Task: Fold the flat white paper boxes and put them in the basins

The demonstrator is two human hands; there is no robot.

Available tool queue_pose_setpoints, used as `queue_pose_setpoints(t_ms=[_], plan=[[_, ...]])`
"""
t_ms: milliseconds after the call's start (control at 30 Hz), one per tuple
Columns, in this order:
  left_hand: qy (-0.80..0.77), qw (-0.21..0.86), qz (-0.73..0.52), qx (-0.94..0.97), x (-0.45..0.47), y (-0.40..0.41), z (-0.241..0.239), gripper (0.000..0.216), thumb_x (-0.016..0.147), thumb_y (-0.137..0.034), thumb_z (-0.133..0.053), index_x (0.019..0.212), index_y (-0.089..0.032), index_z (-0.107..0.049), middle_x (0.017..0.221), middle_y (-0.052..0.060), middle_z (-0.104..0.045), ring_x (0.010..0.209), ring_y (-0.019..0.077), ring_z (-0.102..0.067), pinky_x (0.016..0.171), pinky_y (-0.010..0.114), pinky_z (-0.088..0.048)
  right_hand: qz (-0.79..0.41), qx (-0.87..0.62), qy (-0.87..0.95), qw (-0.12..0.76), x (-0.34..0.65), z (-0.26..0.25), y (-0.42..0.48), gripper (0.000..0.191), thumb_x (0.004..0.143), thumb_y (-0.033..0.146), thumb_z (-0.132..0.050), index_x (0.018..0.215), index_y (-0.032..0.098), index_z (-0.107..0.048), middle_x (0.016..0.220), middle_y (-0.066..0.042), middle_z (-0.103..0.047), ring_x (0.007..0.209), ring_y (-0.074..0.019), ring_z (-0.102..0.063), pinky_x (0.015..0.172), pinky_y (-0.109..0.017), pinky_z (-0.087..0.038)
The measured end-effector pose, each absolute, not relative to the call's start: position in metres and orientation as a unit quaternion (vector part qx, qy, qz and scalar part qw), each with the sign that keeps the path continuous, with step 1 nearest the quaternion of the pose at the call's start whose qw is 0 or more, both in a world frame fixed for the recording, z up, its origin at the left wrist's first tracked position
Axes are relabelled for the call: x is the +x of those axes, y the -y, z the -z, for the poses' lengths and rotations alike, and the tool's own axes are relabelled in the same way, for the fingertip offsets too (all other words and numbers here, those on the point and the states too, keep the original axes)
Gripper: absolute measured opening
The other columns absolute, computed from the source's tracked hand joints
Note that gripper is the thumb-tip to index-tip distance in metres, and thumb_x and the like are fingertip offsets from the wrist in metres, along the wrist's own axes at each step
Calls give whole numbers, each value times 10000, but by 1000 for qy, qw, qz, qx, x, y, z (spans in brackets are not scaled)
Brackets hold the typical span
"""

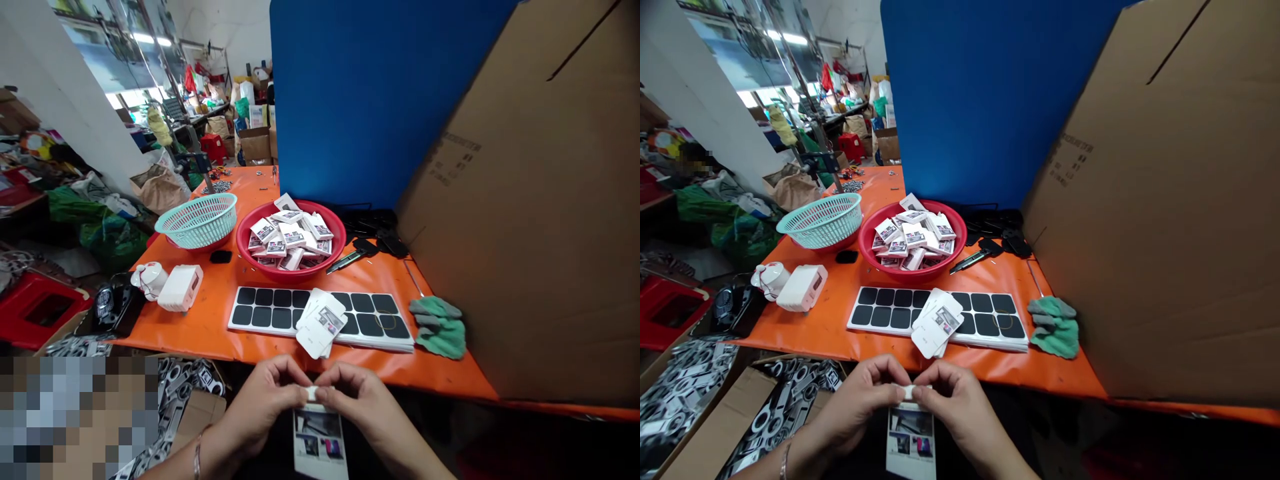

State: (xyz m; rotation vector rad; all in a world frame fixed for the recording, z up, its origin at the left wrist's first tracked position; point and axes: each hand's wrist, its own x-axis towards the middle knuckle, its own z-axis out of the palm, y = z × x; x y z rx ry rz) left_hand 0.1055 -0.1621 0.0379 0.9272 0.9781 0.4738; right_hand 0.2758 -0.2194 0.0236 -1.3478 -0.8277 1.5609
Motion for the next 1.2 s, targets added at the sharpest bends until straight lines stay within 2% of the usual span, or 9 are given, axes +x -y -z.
queue_pose_setpoints(t_ms=[267, 400, 500, 600, 733, 833, 933, 1067, 1200], plan=[[-415, 763, -206, 452, 89, 167, -30, 327, 720, -404, -806, 887, -126, -758, 870, 90, -717, 800, 171, -622, 764, 262, -463, -563, -553, 380, 482, 278, -18, 237, 268, 810, 470, -693, 852, 214, -761, 830, -55, -725, 771, -192, -655, 707, -268, -509], [-369, 717, -176, 565, 79, 166, -23, 299, 756, -421, -775, 889, -154, -781, 915, 105, -723, 872, 221, -655, 801, 302, -493, -509, -554, 496, 433, 280, -10, 244, 202, 805, 398, -711, 865, 215, -773, 839, -69, -742, 787, -216, -687, 725, -290, -525], [-384, 696, -188, 577, 72, 158, -21, 373, 763, -435, -762, 1036, -181, -754, 1063, 114, -707, 994, 251, -651, 903, 339, -498, -561, -552, 467, 404, 288, -9, 229, 246, 778, 415, -741, 877, 190, -740, 796, -55, -735, 722, -191, -674, 644, -265, -521], [-460, 602, -348, 552, 70, 139, -23, 514, 829, -420, -700, 1296, -232, -594, 1274, 102, -616, 1181, 242, -572, 1025, 360, -449, -564, -548, 400, 471, 305, -22, 187, 316, 761, 454, -752, 893, 173, -691, 733, -24, -704, 609, -139, -629, 557, -234, -496], [-452, 436, -472, 619, 83, 111, -22, 487, 905, -340, -609, 1369, -247, -496, 1401, 98, -512, 1267, 226, -510, 1068, 391, -430, -446, -540, 377, 606, 328, -36, 128, 452, 811, 473, -695, 1168, 215, -590, 1061, -66, -707, 874, -186, -687, 794, -326, -554], [-368, 386, -340, 774, 107, 104, -3, 369, 904, -251, -586, 1272, -217, -596, 1346, 108, -573, 1257, 244, -527, 1086, 438, -424, -314, -666, 500, 456, 329, -19, 116, 340, 905, 352, -557, 1202, 187, -581, 1164, -111, -676, 1019, -233, -659, 900, -387, -516], [-314, 316, -185, 876, 135, 106, 28, 508, 828, -143, -626, 1329, -170, -545, 1431, 142, -500, 1349, 310, -430, 1131, 541, -347, -237, -740, 539, 325, 316, 11, 129, 346, 829, 161, -580, 1171, 123, -615, 1180, -191, -653, 1117, -338, -595, 977, -497, -422], [-326, 256, -85, 906, 155, 111, 57, 621, 785, -88, -605, 1388, -96, -457, 1505, 193, -382, 1403, 346, -341, 1140, 570, -322, -221, -758, 547, 277, 300, 34, 142, 374, 794, 89, -576, 1165, 82, -621, 1138, -235, -642, 1134, -394, -555, 984, -529, -361], [-321, 262, -76, 907, 153, 111, 64, 637, 787, -82, -601, 1400, -113, -431, 1506, 195, -379, 1410, 334, -333, 1136, 552, -339, -239, -761, 530, 288, 312, 36, 126, 310, 790, 119, -593, 1098, 103, -621, 1054, -195, -650, 1056, -344, -588, 922, -464, -413]])
